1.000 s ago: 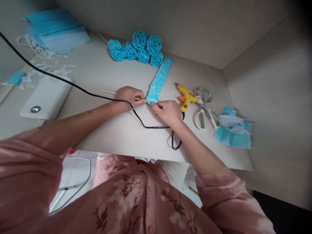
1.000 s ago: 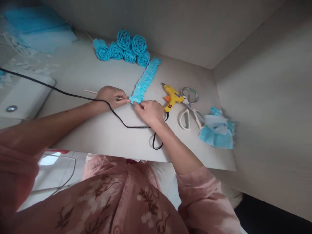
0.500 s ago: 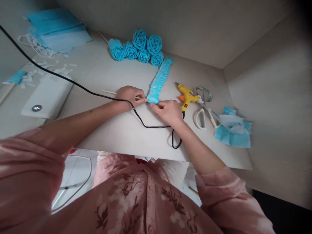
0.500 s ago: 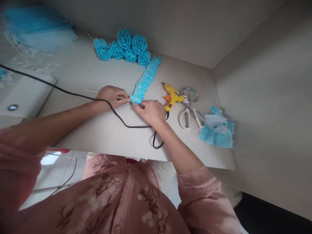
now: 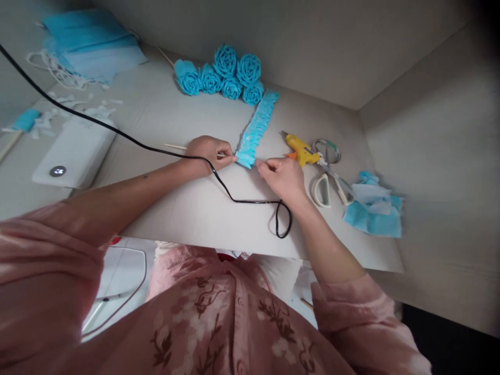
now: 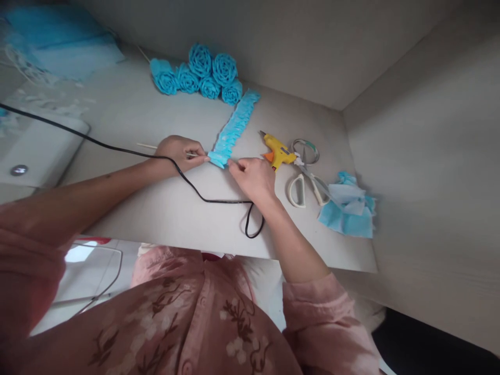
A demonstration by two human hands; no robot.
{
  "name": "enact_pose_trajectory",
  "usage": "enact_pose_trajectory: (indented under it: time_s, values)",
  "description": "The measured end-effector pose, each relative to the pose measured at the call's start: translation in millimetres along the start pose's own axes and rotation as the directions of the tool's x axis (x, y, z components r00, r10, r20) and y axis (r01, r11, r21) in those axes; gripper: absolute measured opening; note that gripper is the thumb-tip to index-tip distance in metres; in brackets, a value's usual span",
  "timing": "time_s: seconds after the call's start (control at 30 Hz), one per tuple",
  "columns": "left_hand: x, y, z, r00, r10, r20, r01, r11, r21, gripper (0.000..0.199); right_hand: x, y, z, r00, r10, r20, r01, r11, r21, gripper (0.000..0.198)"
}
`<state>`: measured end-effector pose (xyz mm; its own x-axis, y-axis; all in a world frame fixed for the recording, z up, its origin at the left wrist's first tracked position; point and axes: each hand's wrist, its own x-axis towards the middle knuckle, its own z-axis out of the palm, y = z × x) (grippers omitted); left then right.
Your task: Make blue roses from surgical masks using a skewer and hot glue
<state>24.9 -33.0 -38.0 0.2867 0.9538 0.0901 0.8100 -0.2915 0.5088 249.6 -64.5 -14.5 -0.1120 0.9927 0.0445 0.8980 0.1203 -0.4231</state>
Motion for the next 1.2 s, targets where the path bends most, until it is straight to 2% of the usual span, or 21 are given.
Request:
enact_pose_trajectory:
  time_s: [0.17,0.4,0.57,0.63,0.73,0.83,0.93,1.03,1.2]
  values:
    - [-0.3,2.5,-1.1,0.999,-0.036,0.014,0.036,0.999,0.022,0.031,-3.7,-1.8,2.9,0.999,-0.048,-0.009,0.048,0.998,0.031,0.048]
    - [0.3,-2.4,2.0,0.999,0.032,-0.004,-0.032,0.999,0.018,0.032,-0.5,-12.2,10.6,0.999,-0.047,0.013,0.047,0.998,-0.050,0.051]
    - [0.9,-1.0,2.0,1.000,0.016,0.010,-0.016,0.999,0.047,0.033,3.0,-10.9,13.7,0.999,-0.035,0.003,0.036,0.996,-0.080,0.050]
    - [0.8,0.1,1.9,1.000,0.004,0.013,-0.005,0.998,0.061,0.033,2.1,-6.8,10.7,0.998,-0.057,-0.017,0.056,0.998,-0.022,0.049]
    - [0.0,-0.1,1.4,1.000,0.003,0.020,-0.004,0.998,0.070,0.034,0.2,4.4,0.4,0.995,-0.086,-0.053,0.095,0.977,0.192,0.046]
    - [-0.4,-4.8,0.2,0.996,0.082,0.017,-0.083,0.993,0.082,0.034,2.5,18.5,-10.3,0.988,-0.085,-0.125,0.129,0.905,0.405,0.032]
    - [0.2,-14.4,-2.0,0.965,0.263,0.010,-0.262,0.959,0.108,0.035,8.0,30.1,-14.5,0.977,-0.080,-0.199,0.170,0.856,0.488,0.026]
    - [2.2,-26.5,-4.0,0.923,0.385,-0.007,-0.381,0.915,0.135,0.039,11.2,36.8,-13.1,0.971,-0.064,-0.229,0.167,0.869,0.466,0.028]
    - [7.1,-41.5,-4.9,0.898,0.439,0.026,-0.436,0.881,0.187,0.043,13.2,42.3,-13.2,0.944,-0.039,-0.327,0.153,0.931,0.331,0.036]
